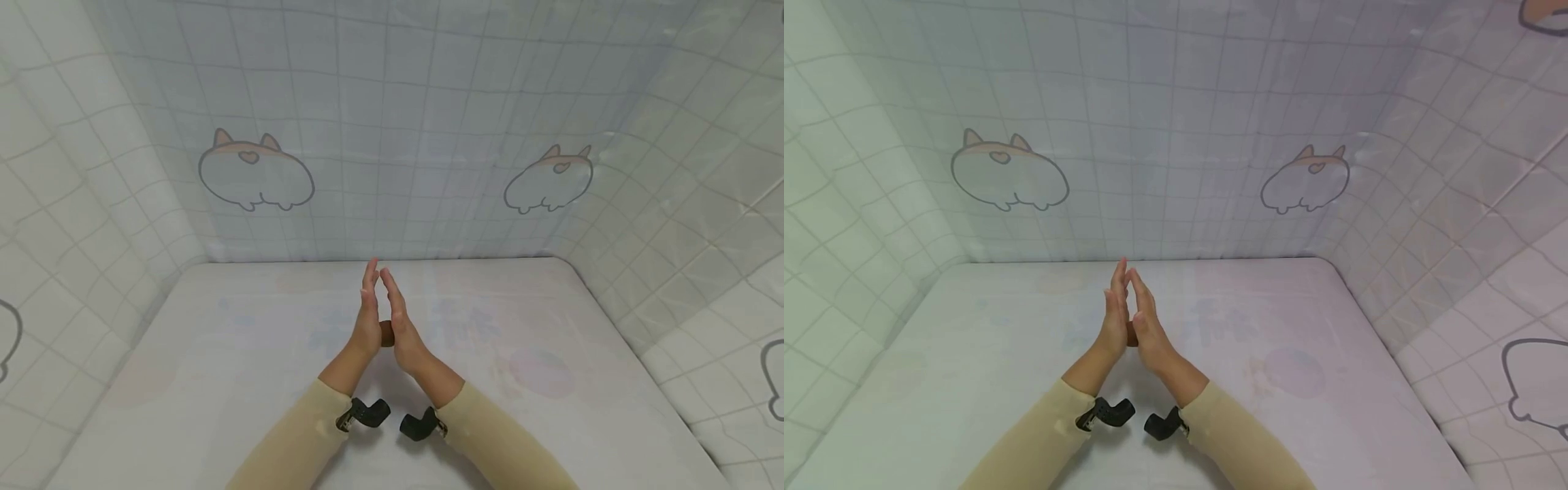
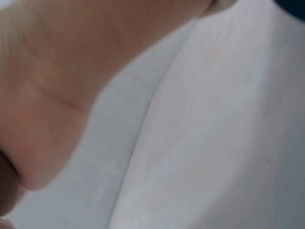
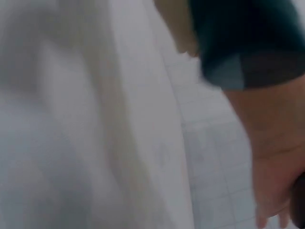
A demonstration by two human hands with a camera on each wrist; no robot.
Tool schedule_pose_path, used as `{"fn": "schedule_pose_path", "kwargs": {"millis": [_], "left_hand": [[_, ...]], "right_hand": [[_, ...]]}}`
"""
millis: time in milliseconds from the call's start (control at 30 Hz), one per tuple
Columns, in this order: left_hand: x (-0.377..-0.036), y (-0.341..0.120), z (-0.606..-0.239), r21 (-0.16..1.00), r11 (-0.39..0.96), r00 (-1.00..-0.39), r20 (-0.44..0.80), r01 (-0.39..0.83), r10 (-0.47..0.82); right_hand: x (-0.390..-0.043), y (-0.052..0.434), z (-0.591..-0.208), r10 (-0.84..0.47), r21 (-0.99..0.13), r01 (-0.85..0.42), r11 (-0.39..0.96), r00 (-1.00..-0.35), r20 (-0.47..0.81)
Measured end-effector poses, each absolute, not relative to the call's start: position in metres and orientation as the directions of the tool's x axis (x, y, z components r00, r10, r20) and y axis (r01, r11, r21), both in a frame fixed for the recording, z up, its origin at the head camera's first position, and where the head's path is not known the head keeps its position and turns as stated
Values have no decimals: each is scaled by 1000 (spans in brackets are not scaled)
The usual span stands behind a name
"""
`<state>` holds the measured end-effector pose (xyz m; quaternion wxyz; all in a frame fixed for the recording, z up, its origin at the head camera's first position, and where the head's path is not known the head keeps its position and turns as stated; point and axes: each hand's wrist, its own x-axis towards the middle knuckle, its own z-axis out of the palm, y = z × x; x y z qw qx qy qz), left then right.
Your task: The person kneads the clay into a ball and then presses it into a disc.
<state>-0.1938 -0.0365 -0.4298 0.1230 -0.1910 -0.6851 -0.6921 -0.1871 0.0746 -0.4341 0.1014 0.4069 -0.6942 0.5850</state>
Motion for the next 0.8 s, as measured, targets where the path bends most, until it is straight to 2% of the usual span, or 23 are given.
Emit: {"fn": "schedule_pose_path", "kwargs": {"millis": [167,367,467,800], "left_hand": [[-194,-39,-435,934,9,-926,352,356,138],[-184,-35,-442,978,21,-943,195,208,271],[-180,-32,-443,978,-5,-929,201,210,310],[-177,-32,-440,929,-49,-883,364,366,297]], "right_hand": [[-183,74,-425,-427,-718,-695,-31,-640,639],[-186,77,-417,-374,-740,-672,16,-690,619],[-191,79,-415,-360,-761,-648,45,-721,592],[-207,82,-428,-365,-839,-533,109,-807,465]]}}
